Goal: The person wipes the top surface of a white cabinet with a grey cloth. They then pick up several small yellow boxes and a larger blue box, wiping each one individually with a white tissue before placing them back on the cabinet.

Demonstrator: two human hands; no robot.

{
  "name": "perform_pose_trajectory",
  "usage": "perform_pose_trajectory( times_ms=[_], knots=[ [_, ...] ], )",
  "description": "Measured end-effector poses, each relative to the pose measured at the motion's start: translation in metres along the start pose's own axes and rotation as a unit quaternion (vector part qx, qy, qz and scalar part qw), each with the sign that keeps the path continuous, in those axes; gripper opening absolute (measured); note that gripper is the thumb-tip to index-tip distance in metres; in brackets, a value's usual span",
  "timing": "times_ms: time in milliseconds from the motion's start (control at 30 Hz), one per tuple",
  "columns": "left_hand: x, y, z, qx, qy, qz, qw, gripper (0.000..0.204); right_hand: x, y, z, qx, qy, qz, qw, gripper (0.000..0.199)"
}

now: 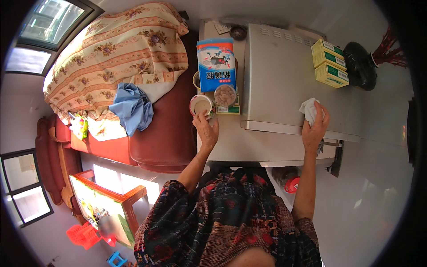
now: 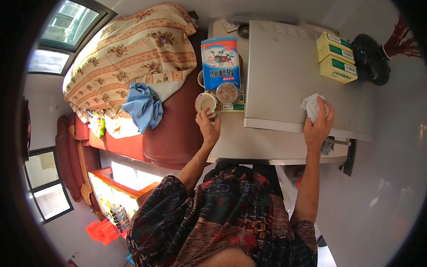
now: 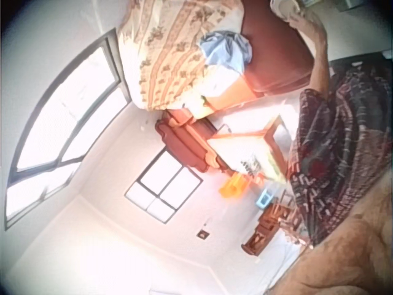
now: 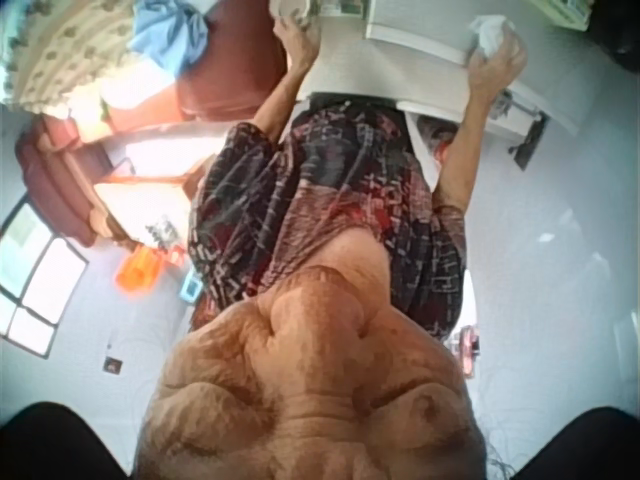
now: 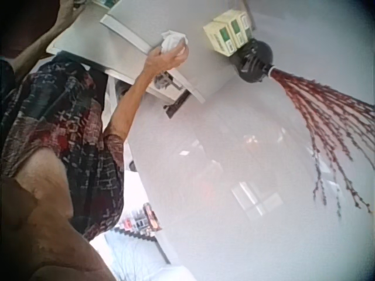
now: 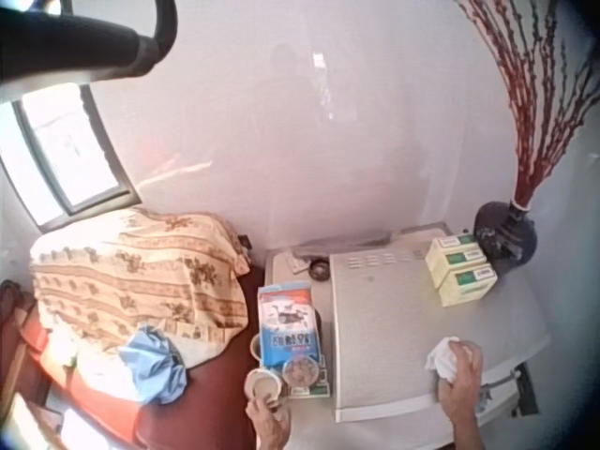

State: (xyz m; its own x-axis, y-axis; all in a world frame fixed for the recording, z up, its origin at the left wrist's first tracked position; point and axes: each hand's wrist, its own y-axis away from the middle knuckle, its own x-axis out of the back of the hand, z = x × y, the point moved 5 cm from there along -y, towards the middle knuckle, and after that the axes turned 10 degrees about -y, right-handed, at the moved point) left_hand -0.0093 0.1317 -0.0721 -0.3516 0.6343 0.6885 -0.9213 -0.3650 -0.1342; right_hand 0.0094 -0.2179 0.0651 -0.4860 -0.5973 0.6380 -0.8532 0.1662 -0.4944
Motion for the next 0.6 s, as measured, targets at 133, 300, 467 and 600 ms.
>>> perform_pose_trajectory(
  times_ms=[133,300,467,600],
  knots=[
    [0.006,-0.033,0.028,-0.173,-0.107,0.025,0.979,0.073,-0.002,0.0,-0.004,0.014,0.023,0.026,0.999,0.053],
    [-0.034,-0.059,0.028,-0.128,-0.07,-0.018,0.989,0.087,-0.002,-0.004,-0.005,0.016,0.038,0.031,0.999,0.051],
    [-0.051,-0.064,0.025,-0.099,-0.044,-0.005,0.994,0.086,-0.002,-0.004,-0.005,0.015,0.037,0.022,0.999,0.053],
    [-0.043,-0.066,0.026,-0.095,0.037,-0.013,0.995,0.081,-0.002,-0.002,-0.005,0.018,0.042,0.031,0.998,0.052]
  ],
)
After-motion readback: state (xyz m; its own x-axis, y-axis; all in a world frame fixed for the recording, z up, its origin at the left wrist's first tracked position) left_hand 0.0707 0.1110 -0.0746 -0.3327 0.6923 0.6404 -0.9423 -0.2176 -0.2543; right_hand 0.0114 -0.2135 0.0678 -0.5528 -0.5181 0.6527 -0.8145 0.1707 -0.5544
